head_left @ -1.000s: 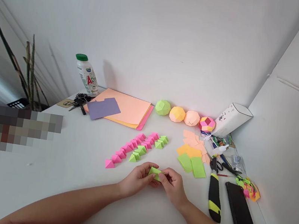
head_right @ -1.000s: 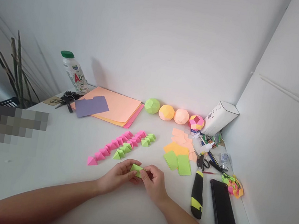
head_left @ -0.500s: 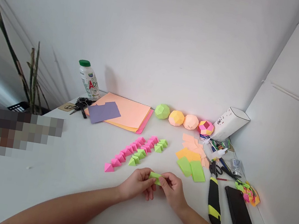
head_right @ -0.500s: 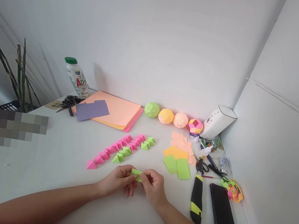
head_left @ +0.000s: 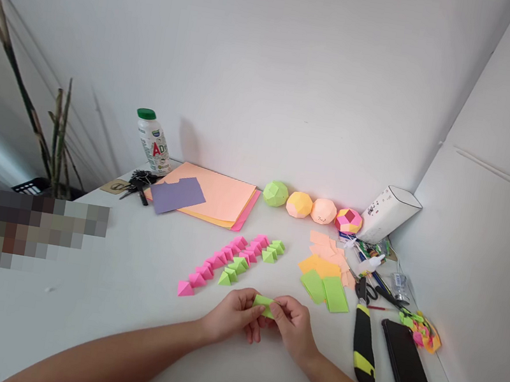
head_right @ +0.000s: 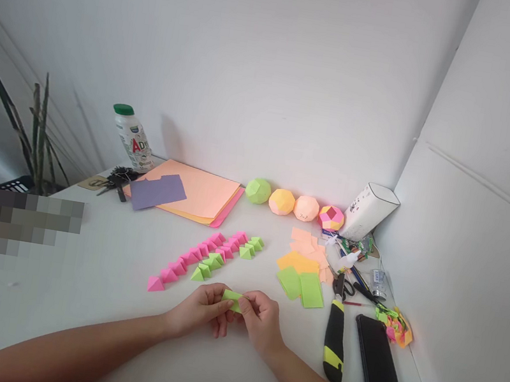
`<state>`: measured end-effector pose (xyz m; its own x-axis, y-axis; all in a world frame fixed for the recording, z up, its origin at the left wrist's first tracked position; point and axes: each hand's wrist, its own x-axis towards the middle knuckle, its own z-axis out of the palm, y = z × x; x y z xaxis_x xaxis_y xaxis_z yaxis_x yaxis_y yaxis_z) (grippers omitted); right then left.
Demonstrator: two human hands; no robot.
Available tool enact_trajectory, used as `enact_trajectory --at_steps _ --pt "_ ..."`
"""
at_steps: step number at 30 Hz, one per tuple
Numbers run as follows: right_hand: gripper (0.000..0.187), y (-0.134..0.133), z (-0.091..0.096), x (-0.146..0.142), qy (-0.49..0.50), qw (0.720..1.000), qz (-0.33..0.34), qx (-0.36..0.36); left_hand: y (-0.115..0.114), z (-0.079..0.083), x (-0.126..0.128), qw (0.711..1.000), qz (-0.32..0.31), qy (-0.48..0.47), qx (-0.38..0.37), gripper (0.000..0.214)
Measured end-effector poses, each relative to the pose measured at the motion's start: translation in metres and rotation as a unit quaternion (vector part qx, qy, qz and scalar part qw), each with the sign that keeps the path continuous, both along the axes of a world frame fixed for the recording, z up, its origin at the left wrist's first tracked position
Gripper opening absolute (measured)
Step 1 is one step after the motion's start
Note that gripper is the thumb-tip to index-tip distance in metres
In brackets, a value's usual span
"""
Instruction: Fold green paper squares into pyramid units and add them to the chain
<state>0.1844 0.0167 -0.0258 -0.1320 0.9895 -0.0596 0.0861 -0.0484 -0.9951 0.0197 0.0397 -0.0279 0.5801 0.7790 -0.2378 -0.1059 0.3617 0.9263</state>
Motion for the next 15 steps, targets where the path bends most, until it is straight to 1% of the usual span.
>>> enact_trajectory --at_steps 5,11,15 --pt "0.028 -0.0003 -0.0011 0.0005 -0.007 1.0 -0.001 0.006 -0.0012 0.0009 0.0001 1.0 -0.003 0.005 -0.002 0.042" --pt "0.028 -0.0005 -0.0007 0.001 -0.011 1.0 -0.012 0.0 -0.0002 0.0024 -0.0002 0.999 -0.014 0.033 -0.004 0.042" --pt "0.028 -0.0004 -0.0011 0.0016 -0.019 1.0 -0.01 0.003 0.0011 0.0025 -0.0012 0.998 -0.038 0.046 -0.013 0.04"
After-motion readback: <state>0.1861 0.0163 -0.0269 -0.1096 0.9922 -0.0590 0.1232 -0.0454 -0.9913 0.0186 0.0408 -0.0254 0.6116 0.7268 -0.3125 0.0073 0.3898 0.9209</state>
